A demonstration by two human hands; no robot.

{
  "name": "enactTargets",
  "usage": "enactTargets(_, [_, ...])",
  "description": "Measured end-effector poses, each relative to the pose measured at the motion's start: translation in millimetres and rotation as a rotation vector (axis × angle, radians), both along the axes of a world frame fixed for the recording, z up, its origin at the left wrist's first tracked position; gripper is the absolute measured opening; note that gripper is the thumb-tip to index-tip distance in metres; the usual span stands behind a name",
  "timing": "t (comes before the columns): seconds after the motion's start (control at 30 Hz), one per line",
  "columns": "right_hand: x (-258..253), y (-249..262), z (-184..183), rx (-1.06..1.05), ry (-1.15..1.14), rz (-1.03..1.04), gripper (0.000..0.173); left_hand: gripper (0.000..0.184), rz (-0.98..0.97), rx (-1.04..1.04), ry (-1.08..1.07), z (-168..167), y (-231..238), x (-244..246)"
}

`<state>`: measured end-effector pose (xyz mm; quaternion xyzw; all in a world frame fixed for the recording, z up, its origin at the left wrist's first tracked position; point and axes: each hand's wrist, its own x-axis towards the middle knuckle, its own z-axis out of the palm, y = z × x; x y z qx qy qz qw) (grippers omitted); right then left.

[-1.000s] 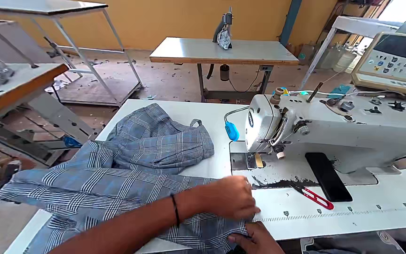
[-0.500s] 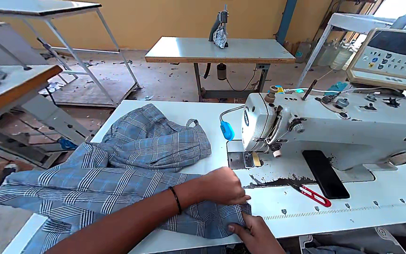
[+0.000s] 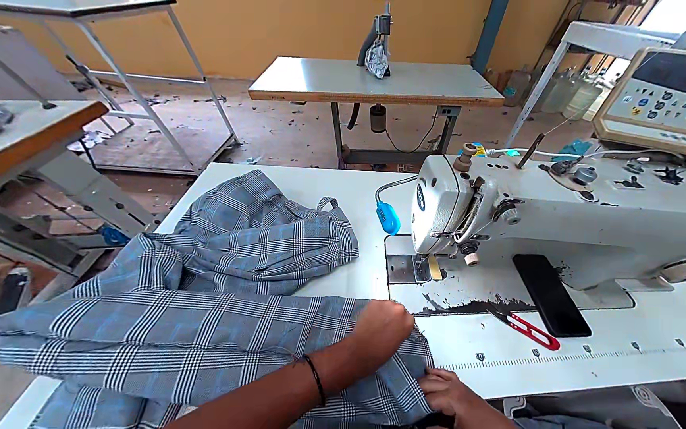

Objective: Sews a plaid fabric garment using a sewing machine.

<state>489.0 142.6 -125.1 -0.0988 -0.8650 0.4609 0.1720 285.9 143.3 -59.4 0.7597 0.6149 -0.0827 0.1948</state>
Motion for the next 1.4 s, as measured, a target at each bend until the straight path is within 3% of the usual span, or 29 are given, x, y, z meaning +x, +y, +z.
enactTargets(0.03, [1.0,0.9,2.3,-0.012,-0.008,-0.082,0.023,0.03,0.011,-0.023,0.003,2.4,-0.6,2.3])
enactTargets(0.1, [-5.1,3.2,6.4,-0.064,-0.056,-0.435,0.02,0.03,0.02,-0.07,0.013,4.7,-1.9,6.1])
enactTargets(0.17, [-23.9,9.4,6.1,-0.086,-0.137,-0.81,0.025,0.033,0.055,-0.092,0.023,3.9,-4.2,9.7])
enactTargets(0.2, [-33.2,11.4,8.3,-0.111,-0.205,-0.891,0.028,0.033,0.075,-0.097,0.032,3.0,-5.7,11.4])
enactTargets(0.27, [-48.5,10.3,14.6,-0.153,-0.335,-0.904,0.034,0.029,0.11,-0.089,0.034,1.8,-8.4,13.3])
enactTargets(0.37, [-63.7,3.2,17.5,-0.143,-0.422,-0.922,0.03,0.028,0.175,-0.109,-0.035,1.3,-6.7,9.6])
enactTargets(0.53, [-71.5,-2.1,8.4,-0.011,-0.372,-1.05,0.026,0.03,0.223,-0.089,-0.24,2.0,1.3,-0.3])
enactTargets(0.7, [-81.2,-6.9,-2.8,0.201,-0.207,-1.12,0.016,0.039,0.295,-0.118,-0.25,13.6,9.7,12.1])
enactTargets(0.83, [-87.9,-14.8,-6.8,0.344,-0.21,-1.132,0.008,0.035,0.323,-0.166,-0.194,9.3,21.6,15.1])
enactTargets(0.93, [-90.2,-25.7,-6.2,0.417,-0.25,-1.11,0.01,0.029,0.287,-0.138,-0.187,-0.1,25.8,9.4])
enactTargets(1.17, [-80.2,-24.1,-16.0,0.43,-0.101,-1.076,0.016,0.025,0.321,-0.03,-0.296,-18.7,25.2,2.2])
enactTargets(1.33, [-76.4,-23.3,-11.4,0.457,-0.225,-1.021,0.014,0.026,0.342,0.006,-0.327,-24.0,21.5,0.6])
enactTargets(1.4, [-77.0,-12.9,-7.2,0.47,-0.285,-1.032,0.021,0.026,0.344,0.017,-0.335,-26.8,21.6,0.1])
